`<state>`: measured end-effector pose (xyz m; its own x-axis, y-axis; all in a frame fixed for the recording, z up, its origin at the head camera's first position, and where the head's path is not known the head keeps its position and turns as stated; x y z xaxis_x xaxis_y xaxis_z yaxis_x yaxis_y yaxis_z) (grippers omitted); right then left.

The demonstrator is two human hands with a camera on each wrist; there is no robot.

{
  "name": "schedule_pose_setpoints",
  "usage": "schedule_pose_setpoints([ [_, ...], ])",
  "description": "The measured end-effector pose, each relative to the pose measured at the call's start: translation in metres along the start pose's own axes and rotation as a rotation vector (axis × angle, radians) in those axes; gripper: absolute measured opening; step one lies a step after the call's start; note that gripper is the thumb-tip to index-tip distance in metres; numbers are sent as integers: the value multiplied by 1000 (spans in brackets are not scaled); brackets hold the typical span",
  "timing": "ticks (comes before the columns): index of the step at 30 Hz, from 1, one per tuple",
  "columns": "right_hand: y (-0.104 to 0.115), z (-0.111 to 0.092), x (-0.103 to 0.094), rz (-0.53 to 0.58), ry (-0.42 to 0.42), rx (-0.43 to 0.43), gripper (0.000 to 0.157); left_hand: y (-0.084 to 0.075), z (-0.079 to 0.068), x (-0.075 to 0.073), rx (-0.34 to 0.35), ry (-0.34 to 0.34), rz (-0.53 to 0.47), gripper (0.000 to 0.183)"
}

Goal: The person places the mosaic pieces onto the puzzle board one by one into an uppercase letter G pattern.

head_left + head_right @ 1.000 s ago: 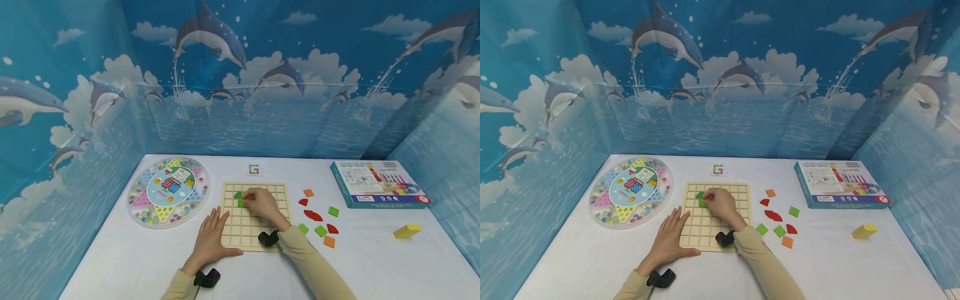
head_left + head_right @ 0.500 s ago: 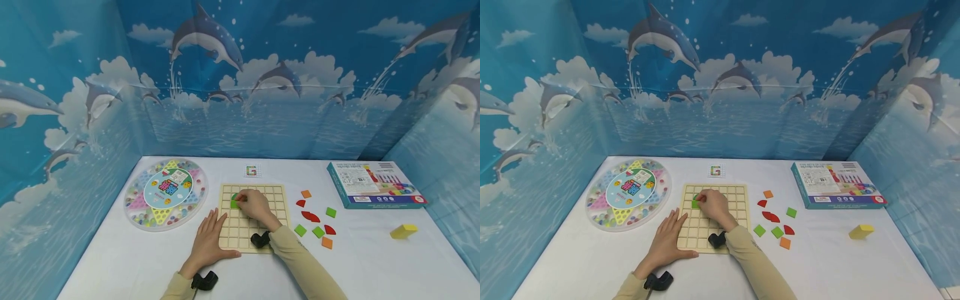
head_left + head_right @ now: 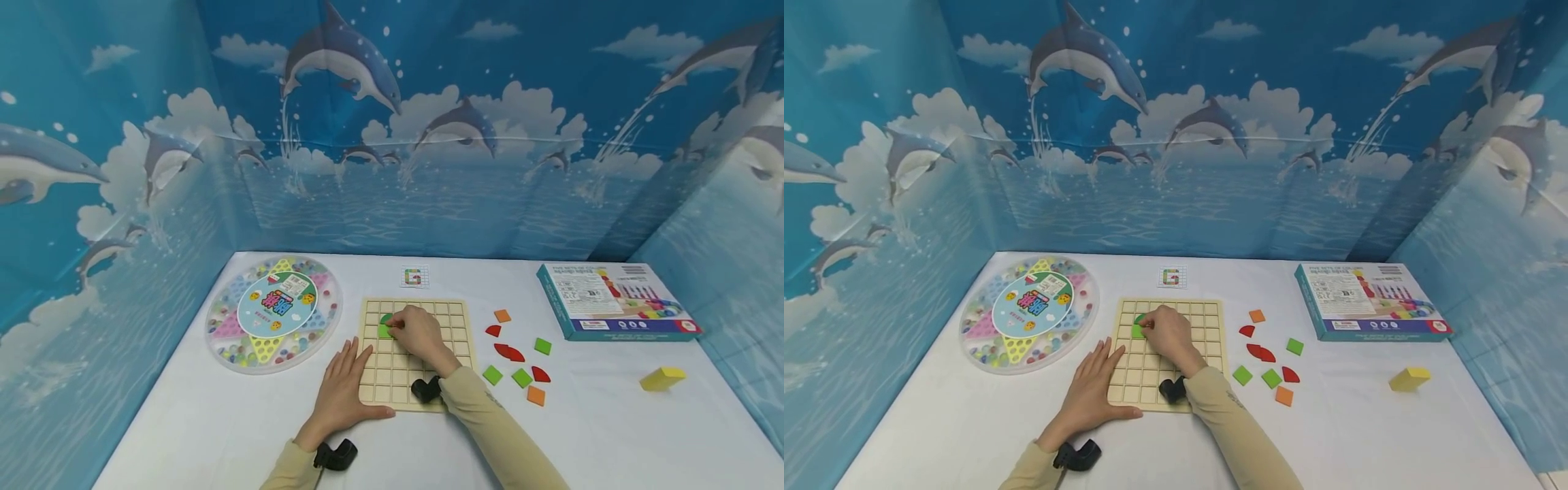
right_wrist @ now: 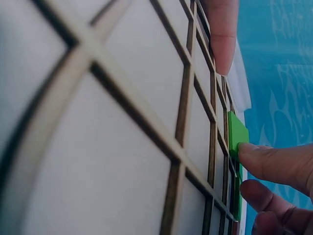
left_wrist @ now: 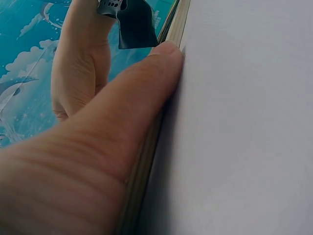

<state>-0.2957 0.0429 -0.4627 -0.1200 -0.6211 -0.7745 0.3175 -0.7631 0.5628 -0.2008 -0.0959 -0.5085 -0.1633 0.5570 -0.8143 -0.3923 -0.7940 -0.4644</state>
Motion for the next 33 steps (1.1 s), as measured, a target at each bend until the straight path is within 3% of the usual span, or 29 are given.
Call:
schedule_pose_setpoints([
  [16, 5, 4, 1, -99, -7, -22, 4, 2, -1, 1, 15, -25, 0, 117],
  [24, 0, 2, -1, -39, 87, -71, 10, 2, -2, 0, 8, -12, 0, 117],
  [27, -7, 0, -10, 2, 112, -85, 11, 2, -2, 0, -2, 2, 4, 117],
  [33, -37, -2, -44, 59, 82, -63, 12, 1, -1, 1, -16, 13, 2, 117],
])
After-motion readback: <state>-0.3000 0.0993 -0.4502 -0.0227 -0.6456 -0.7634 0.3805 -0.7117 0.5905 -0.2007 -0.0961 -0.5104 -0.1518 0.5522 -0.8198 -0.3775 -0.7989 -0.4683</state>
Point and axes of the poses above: each hand's wrist, its own z-axis towards the middle knuckle, its own x-axis out of the palm, y = z × x, the point moved 7 cm from there along z, towards the middle knuckle, and after that the axes turned 11 degrees about -y, right-handed, at the moved point
